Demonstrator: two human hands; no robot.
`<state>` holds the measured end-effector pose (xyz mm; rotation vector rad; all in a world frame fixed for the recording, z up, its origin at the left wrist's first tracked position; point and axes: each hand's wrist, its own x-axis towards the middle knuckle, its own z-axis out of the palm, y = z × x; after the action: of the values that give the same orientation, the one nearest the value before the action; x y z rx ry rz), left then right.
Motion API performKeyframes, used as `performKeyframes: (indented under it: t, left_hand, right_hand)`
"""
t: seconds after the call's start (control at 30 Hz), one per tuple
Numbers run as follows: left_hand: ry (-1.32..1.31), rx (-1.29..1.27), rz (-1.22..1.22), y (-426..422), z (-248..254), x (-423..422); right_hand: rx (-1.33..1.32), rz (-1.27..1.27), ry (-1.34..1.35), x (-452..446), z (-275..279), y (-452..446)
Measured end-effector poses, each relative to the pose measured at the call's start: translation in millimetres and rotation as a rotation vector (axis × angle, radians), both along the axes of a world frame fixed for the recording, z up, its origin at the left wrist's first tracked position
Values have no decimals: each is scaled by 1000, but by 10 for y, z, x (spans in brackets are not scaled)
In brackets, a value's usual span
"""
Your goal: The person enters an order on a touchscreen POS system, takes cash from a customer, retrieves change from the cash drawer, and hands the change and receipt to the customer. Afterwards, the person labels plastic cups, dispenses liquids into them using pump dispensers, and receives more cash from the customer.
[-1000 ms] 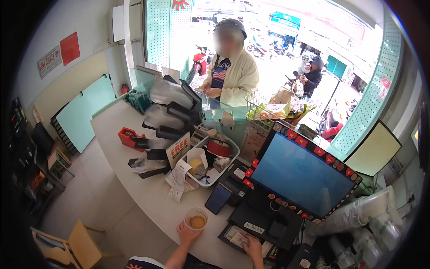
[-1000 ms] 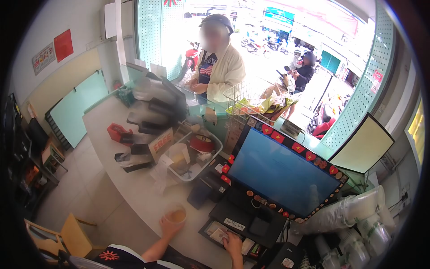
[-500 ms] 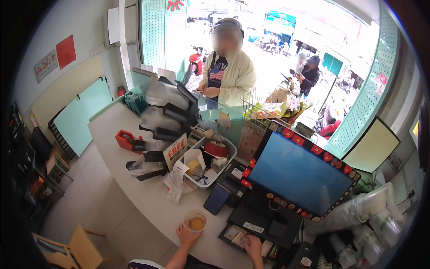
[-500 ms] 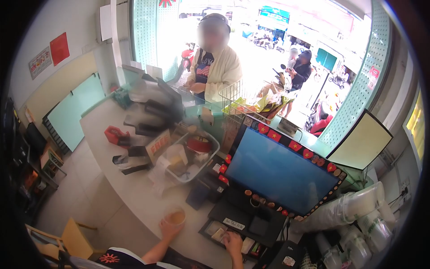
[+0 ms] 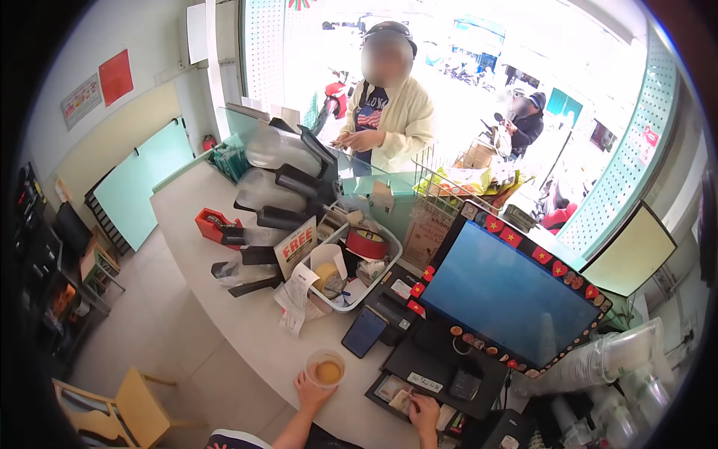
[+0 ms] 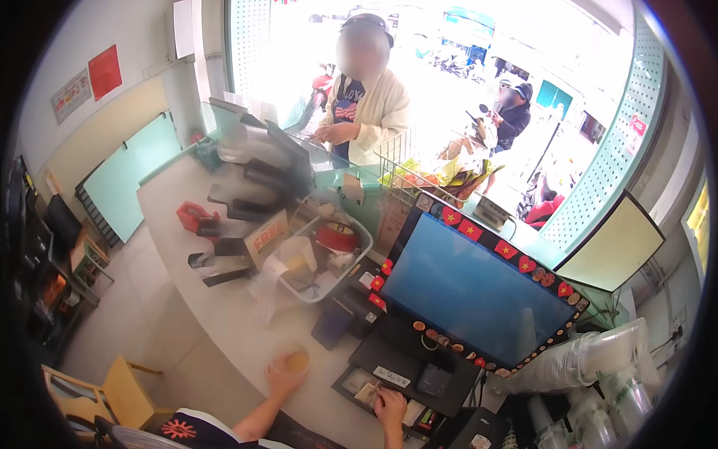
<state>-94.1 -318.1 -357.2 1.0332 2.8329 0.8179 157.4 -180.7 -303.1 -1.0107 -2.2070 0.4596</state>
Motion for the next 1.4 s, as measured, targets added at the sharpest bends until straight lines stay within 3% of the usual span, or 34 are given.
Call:
performKeyframes:
  t: [0.4, 0.6, 0.8, 0.9, 1.07, 1.27, 1.4]
  left_hand:
    - [-23, 19, -26, -30, -22, -9]
    - [-49, 6, -21, -19, 11, -14]
    - [-83, -18, -27, -12, 24, -24]
    - [-68, 18, -33, -14, 47, -35]
    - [-4, 43, -22, -50, -67, -24]
    - [-235, 226, -153, -104, -83, -193]
    - [-521, 543, -274, 122, -19, -311]
  right_hand:
    - [-84, -30, -42, -15, 84, -15]
    - [21, 56, 61, -27, 84, 1]
    - [202, 181, 2, -25, 367, -74]
    - [222, 177, 13, 43, 238, -267]
    - [-26, 3, 14, 83, -15, -694]
    - [92, -81, 65, -15, -131, -539]
    - [112, -108, -29, -67, -209, -252]
